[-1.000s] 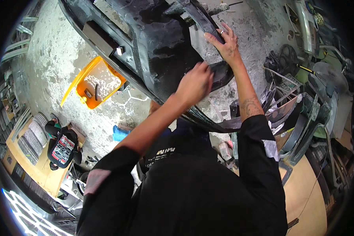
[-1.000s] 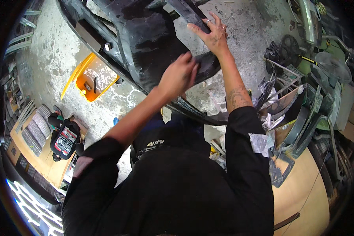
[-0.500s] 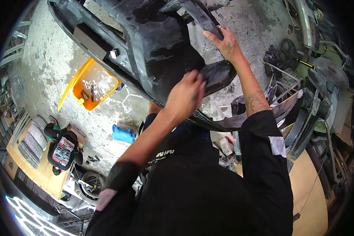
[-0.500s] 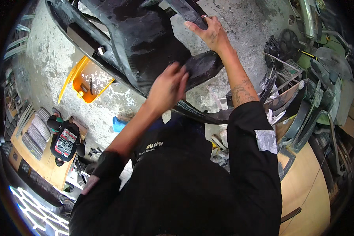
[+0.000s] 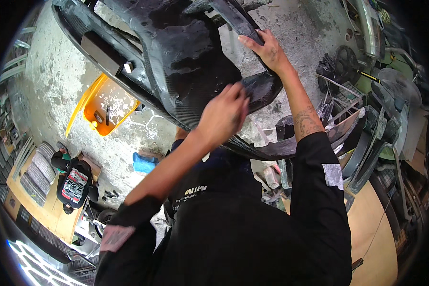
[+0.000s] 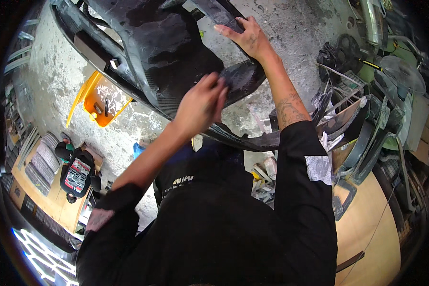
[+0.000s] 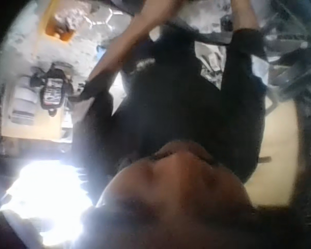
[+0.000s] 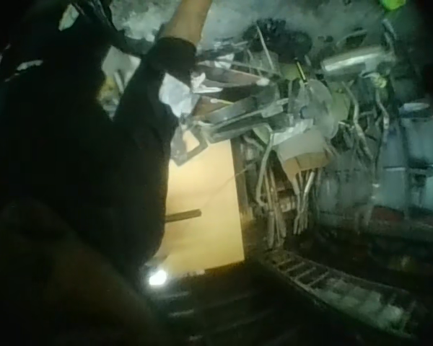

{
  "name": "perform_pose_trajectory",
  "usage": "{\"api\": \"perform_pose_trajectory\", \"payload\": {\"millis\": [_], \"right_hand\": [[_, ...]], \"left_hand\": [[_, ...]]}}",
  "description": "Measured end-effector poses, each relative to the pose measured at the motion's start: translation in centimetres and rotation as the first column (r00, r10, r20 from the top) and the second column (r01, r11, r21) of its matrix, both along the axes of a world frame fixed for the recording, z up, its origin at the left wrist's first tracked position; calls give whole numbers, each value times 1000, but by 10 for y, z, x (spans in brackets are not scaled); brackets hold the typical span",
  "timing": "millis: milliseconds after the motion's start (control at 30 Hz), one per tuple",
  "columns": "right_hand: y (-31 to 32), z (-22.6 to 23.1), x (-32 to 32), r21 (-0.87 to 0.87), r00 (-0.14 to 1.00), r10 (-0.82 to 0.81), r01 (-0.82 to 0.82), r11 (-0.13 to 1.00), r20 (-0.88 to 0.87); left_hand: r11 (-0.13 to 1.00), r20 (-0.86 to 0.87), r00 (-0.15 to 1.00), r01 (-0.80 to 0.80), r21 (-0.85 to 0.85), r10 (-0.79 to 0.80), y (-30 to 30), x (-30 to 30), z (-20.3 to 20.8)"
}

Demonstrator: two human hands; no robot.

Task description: The person sands a large black carbon fiber automotive part using a small black sanding block. They repeatedly rub the surface, occasionally dip the block into a yellow bucket of water, and continue sanding different sections of the part.

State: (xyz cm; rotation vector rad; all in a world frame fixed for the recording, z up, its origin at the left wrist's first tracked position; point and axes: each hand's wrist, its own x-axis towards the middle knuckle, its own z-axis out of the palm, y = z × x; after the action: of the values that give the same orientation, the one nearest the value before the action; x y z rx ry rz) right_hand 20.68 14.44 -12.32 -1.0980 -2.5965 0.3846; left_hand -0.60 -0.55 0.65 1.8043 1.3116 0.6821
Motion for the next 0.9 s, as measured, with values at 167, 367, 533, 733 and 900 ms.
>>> {"api": "perform_pose_trajectory", "payload": {"millis": [167, 367, 533, 733, 900], "right_hand": [[1, 2, -5, -35, 999, 42, -42, 998, -11], [-1, -4, -11, 15, 999, 8, -9, 1000, 48], [-3, 4, -3, -7, 999, 23, -23, 1000, -22], [-1, 2, -10, 3, 999, 35, -34, 999, -33], [-3, 4, -6, 7, 1000, 21, -21, 1000, 20]], "left_hand": [[996, -34, 999, -4, 87, 7, 15, 13, -21], [997, 33, 999, 0, 79, -3, 23, 15, -22], [999, 58, 998, -7, 43, 5, 1, 6, -6], [998, 38, 999, -1, 57, -2, 18, 12, -17], [1000, 48, 999, -3, 26, 2, -24, -17, 12]]}}
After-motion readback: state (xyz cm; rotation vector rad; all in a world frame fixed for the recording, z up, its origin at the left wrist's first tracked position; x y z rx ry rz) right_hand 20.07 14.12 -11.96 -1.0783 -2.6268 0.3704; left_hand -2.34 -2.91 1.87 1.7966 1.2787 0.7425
